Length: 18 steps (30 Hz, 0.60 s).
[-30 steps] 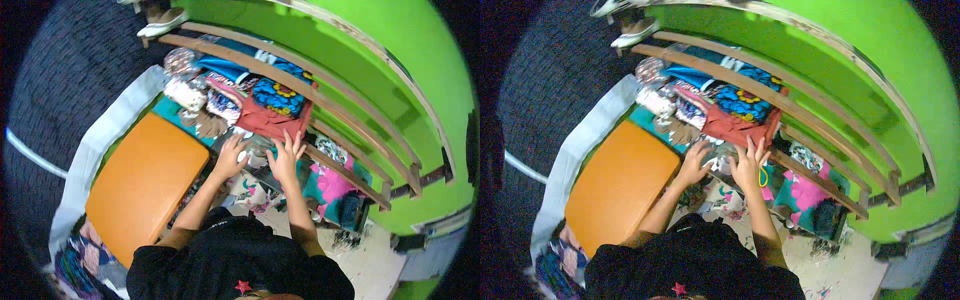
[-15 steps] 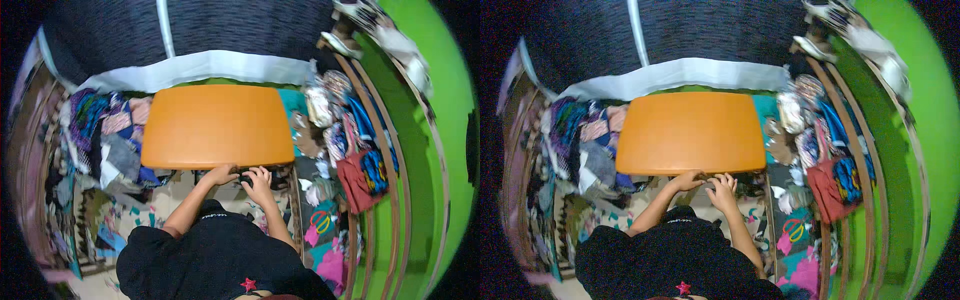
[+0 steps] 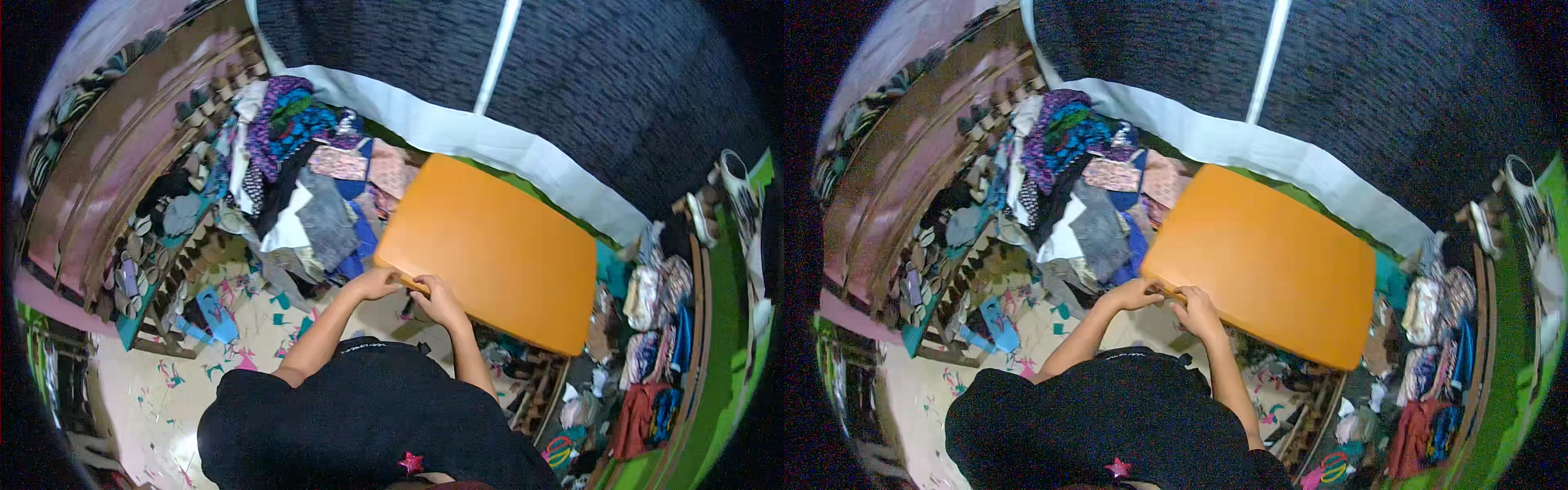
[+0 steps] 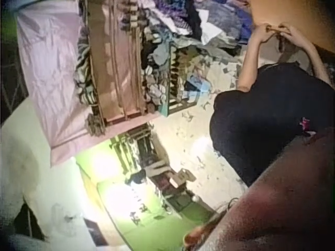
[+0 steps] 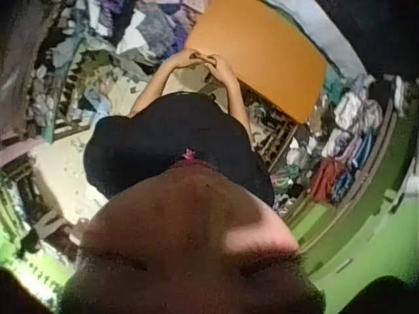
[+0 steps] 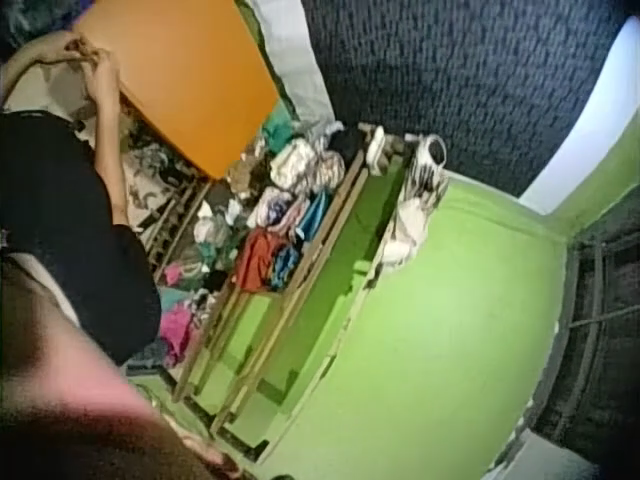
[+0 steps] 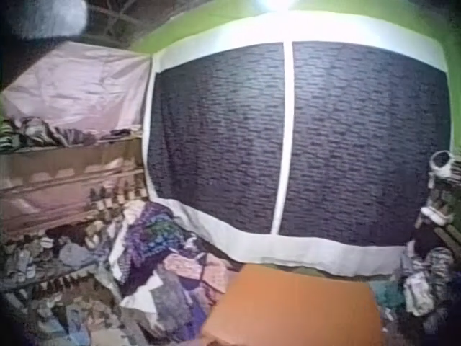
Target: Folding various pieces of patterned fabric on a table and placing them on a shelf.
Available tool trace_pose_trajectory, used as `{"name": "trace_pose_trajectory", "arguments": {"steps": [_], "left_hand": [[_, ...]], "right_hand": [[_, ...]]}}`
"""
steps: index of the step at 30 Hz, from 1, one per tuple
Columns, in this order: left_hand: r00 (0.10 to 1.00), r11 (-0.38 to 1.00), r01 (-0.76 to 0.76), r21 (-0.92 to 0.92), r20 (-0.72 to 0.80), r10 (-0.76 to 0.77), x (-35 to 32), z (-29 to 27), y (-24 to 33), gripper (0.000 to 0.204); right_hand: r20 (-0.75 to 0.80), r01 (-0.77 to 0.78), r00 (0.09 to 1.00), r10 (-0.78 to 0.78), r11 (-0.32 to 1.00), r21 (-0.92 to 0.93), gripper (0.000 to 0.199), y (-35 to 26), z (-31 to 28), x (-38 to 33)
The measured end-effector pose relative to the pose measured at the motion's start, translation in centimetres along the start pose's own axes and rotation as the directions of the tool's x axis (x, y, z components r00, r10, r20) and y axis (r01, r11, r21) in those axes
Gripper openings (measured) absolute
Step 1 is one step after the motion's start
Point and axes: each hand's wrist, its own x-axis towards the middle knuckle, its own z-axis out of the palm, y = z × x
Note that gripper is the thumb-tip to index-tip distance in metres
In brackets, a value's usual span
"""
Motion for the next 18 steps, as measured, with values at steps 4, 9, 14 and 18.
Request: {"name": "trace_pose_trajectory", "arguments": {"steps": [4, 9, 14, 18], "left_hand": [[0.978, 0.996, 0.083, -0.008, -0.192, -0.083, -2.6, -6.4, -7.0, 0.048], [0.923, 0.968, 0.247, -0.035, -0.295, -0.246, -5.9, -11.6, -11.5, 0.048], [0.879, 0.939, 0.310, -0.145, -0.332, -0.342, -8.3, -13.3, -16.0, 0.045], [0.839, 0.934, 0.246, -0.261, -0.424, -0.340, -8.5, -16.0, -20.0, 0.043]], "right_hand": [[0.148, -0.005, 0.989, -0.008, 0.997, 0.083, 0.032, -3.1, 4.9, 5.5], [0.314, -0.029, 0.949, -0.033, 0.981, 0.190, 0.033, -5.5, 9.5, 9.8], [0.444, 0.029, 0.894, -0.066, 0.996, 0.088, 0.035, -6.0, 12.5, 14.7], [0.427, 0.102, 0.889, -0.167, 0.980, 0.172, 0.035, -6.5, 14.3, 19.1]]}}
